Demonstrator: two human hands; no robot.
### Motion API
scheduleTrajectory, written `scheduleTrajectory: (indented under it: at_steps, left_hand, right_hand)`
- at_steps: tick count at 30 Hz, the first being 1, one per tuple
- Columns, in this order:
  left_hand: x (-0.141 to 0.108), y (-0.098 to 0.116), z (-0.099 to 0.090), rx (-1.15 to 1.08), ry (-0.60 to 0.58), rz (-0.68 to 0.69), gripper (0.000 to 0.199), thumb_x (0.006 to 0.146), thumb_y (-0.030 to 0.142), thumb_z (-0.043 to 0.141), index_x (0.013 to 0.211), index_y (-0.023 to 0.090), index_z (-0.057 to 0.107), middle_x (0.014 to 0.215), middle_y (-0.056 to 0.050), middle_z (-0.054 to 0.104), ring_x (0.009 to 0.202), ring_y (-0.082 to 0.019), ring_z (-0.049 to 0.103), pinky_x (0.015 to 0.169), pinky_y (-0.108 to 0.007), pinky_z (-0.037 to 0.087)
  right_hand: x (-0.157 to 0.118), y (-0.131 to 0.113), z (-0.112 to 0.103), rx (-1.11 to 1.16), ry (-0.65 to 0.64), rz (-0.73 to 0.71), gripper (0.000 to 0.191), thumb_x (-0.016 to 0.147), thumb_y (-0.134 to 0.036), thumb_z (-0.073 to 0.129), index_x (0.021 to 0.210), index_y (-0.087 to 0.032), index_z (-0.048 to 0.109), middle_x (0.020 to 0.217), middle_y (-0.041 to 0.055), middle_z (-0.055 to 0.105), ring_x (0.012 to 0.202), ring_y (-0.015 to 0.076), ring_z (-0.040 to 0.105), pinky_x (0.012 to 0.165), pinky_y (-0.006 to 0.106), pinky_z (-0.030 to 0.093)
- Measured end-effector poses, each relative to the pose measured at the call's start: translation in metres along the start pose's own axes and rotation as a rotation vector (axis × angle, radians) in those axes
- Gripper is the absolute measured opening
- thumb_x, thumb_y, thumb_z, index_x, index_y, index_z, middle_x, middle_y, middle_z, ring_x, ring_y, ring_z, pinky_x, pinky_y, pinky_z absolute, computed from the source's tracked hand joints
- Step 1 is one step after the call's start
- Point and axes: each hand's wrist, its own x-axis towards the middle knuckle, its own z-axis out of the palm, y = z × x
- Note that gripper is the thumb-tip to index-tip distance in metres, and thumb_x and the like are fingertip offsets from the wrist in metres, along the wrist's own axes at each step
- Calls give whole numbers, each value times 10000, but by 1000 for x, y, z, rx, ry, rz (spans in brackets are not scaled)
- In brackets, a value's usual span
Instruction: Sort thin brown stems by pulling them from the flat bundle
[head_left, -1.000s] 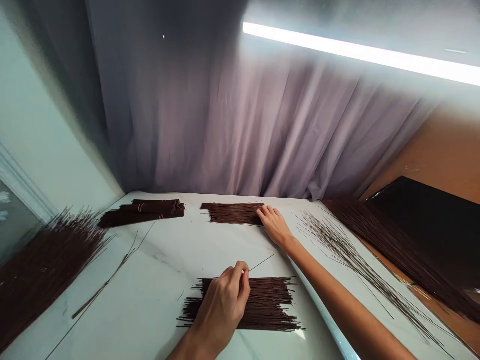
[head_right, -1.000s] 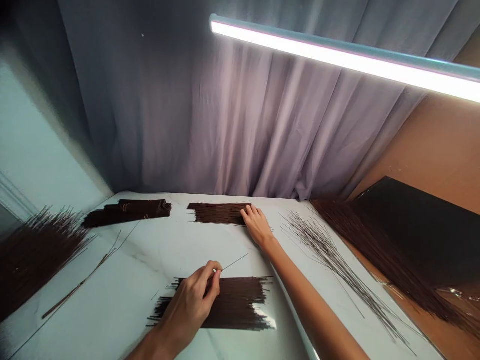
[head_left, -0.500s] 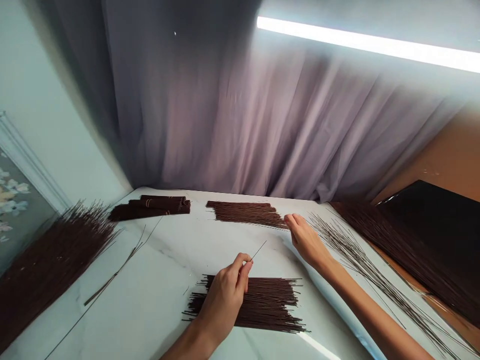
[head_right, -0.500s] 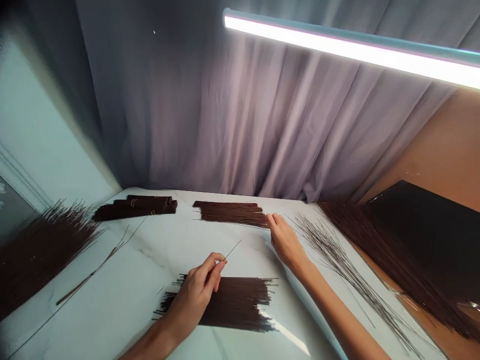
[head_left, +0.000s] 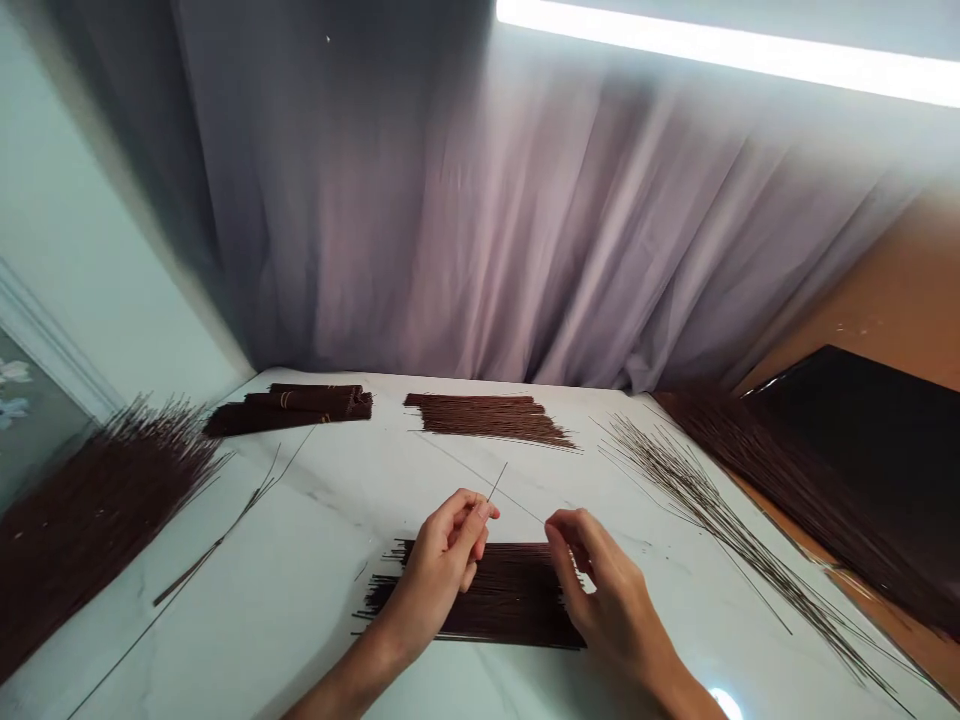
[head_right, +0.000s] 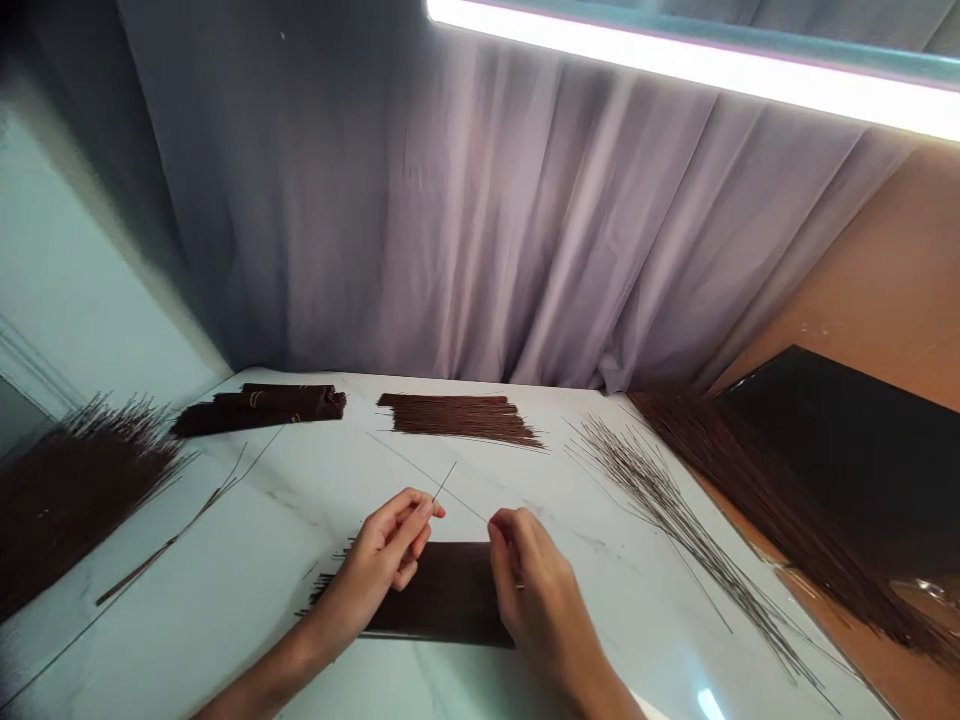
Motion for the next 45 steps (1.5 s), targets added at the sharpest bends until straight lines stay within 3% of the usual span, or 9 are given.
scheduleTrajectory:
  at_steps: [5, 11, 20, 35, 45]
  left_hand:
    - [2, -2, -1, 5, 39, -22, 382, 972, 558, 541, 909, 186, 602, 560, 100, 397, 421, -47, 240, 379, -167, 166]
    - [6, -3, -4, 7, 106, -52, 405, 921, 579, 608, 849, 180, 605, 507, 110, 375, 421, -51, 207, 376, -166, 146]
    - [1, 6, 0, -32, 102, -63, 389, 932, 537, 622, 824, 164, 614, 576, 75, 430, 511, -69, 242, 426, -176, 121]
    - [-6, 10, 6, -56, 85, 4, 383, 955, 529, 589, 823, 169, 593, 568, 81, 435, 469, -64, 270, 421, -183, 181]
    - [-7, 13, 6, 28, 98, 23, 376, 989, 500, 552, 825, 164, 597, 588, 67, 470, 463, -55, 314, 431, -186, 211]
  right_hand:
    - [-3, -2, 3, -54, -7, -81, 78, 1043, -207, 426, 1052, -238, 497, 832, 22, 597, 661, 154, 608, 590, 263, 495]
    - [-8, -3, 6, -66, -61, -63, 106, 1044, -207, 405, 1065, -256, 497, 873, 36, 605, 693, 171, 634, 600, 278, 524]
    - [-12, -3, 9, -35, -125, 28, 118, 1055, -251, 385, 1003, -271, 488, 823, 13, 606, 639, 167, 622, 550, 270, 491]
    - [-6, 1, 2, 169, -183, 76, 165, 1061, -294, 406, 948, -253, 518, 771, -2, 575, 621, 147, 558, 527, 243, 456]
    - [-5, 0, -5, 204, -229, 55, 111, 1061, -259, 411, 1011, -259, 510, 834, 0, 587, 674, 147, 566, 621, 260, 463]
